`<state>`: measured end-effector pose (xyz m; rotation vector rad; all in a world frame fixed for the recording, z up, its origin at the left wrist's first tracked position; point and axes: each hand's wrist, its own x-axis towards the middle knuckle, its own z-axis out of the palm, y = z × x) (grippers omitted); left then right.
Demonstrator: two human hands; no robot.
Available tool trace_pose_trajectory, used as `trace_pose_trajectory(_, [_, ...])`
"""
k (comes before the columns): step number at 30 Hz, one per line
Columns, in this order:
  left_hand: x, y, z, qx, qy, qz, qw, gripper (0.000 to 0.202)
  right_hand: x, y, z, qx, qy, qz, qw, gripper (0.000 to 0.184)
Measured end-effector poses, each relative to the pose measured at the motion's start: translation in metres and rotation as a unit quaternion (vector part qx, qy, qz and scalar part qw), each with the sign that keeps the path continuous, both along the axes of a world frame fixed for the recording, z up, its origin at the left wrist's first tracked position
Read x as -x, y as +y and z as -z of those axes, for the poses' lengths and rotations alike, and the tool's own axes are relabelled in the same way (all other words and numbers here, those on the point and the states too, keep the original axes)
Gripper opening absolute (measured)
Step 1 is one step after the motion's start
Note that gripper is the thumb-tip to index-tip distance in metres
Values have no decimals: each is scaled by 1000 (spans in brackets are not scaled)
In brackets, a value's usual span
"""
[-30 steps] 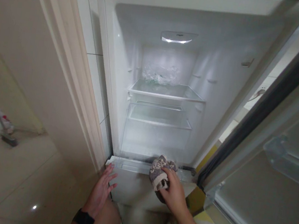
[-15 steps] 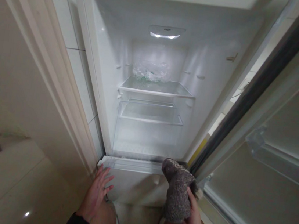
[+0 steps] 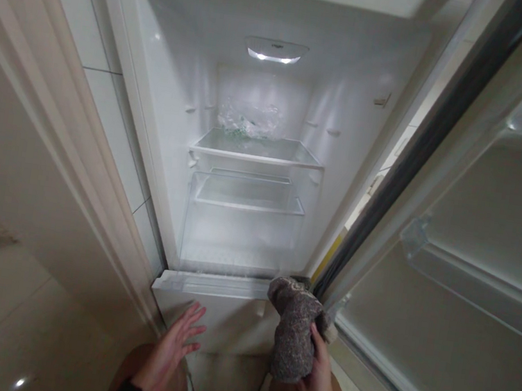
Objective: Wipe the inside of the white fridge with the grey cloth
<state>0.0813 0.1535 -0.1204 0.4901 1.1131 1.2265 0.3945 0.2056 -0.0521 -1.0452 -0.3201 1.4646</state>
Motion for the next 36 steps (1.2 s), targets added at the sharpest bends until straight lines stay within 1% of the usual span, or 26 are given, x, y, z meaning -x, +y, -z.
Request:
trace_pose_trajectory(2, [-5,1,1,-1,1,14,1000,64,3,-1,-1,16,4,-1,1000,57])
trace_pose_trajectory(7, [-11,2,6,9,6,56,998,70,3,-3,-2,25,-6,9,1000,60])
trace_pose_trajectory(10, [-12,1,12,25,14,68,997,73,0,-5,-3,50,19,18,998,59])
trace_pose_trajectory(12, [-12,-1,17,35,22,76,996,77,-2,-8,-4,54,32,19,998,58])
trace_pose_trajectory(16, [-11,-7,25,45,42,98,993,76,-2,-10,-5,43,29,19,998,54])
trace_pose_trajectory(19, [-10,-9,31,58,59,97,992,76,-1,-10,-5,41,29,11,999,56])
trace_pose_trajectory(22, [-8,-8,42,82,105,84,987,81,2,-9,-4,33,22,24,999,55])
trace_pose_trajectory(25, [-5,-6,54,101,147,80,981,76,7,-8,-2,4,0,35,999,54])
trace_pose_trajectory(27, [-5,-7,60,112,168,89,975,74,9,-6,-1,-11,-15,42,999,56])
trace_pose_trajectory(29, [-5,-9,62,116,192,114,968,79,10,-2,2,-38,-48,57,997,58])
trace_pose_trajectory(31, [-7,-14,64,111,211,150,960,86,10,3,7,-89,-115,63,987,58])
trace_pose_trajectory(33, [-10,-19,68,100,221,187,952,93,9,9,16,-139,-207,74,966,58])
trace_pose_trajectory(36, [-16,-24,77,99,227,224,943,99,8,16,34,-166,-329,89,925,57])
